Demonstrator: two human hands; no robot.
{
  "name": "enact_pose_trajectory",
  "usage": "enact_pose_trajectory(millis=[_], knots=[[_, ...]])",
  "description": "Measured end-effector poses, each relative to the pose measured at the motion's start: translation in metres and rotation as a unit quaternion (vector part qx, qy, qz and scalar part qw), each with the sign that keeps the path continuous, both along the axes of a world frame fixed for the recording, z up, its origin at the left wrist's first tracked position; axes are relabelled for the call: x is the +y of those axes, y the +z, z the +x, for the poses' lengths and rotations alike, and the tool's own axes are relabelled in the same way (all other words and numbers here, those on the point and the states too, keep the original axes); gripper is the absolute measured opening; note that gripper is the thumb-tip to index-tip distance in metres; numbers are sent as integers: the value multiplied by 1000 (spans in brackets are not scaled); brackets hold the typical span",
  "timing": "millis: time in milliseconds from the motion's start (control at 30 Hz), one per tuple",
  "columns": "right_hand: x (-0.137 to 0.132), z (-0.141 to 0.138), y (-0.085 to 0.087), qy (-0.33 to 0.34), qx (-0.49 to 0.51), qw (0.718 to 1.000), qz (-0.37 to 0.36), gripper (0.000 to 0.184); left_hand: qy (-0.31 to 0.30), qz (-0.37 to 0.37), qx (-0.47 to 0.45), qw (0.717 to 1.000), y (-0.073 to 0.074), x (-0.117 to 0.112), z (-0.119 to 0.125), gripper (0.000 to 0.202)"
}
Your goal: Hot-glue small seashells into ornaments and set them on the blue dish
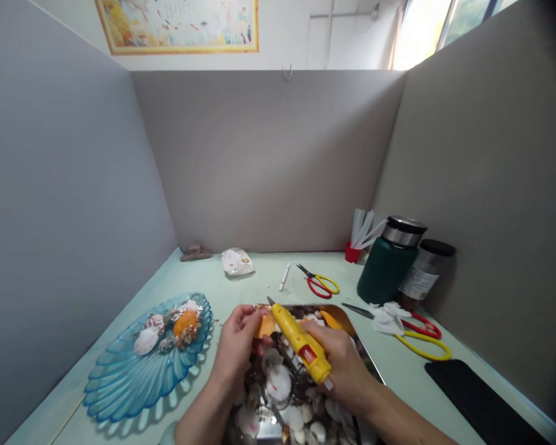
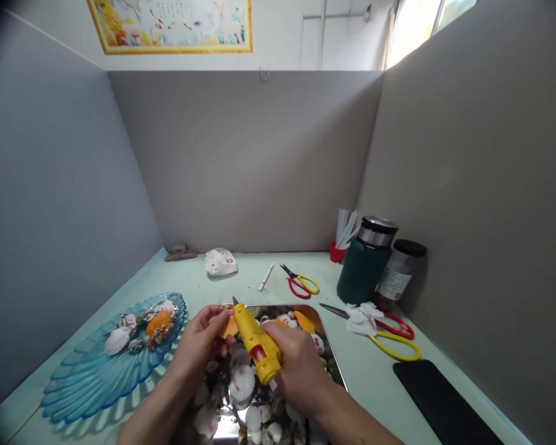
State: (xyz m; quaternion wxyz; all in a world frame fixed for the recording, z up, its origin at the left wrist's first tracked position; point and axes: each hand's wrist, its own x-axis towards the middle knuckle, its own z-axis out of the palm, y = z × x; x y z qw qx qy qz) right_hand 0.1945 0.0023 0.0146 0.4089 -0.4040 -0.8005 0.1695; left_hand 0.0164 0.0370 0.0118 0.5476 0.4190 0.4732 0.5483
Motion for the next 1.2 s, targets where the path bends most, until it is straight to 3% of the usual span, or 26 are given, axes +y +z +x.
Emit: enact_pose_trajectory(millis=[333,867,1200], knots=[[-1,-2,0,6,-78,996,-31,5,18,31,5,999,-4,-2,-3,30],[-3,-4,3,-14,-93,995,-22,6,39,54,32,997,-3,-6,-6,30],[-4,-4,1,-4,-93,995,-18,10,16,42,23,999,-3,-7,-5,30]])
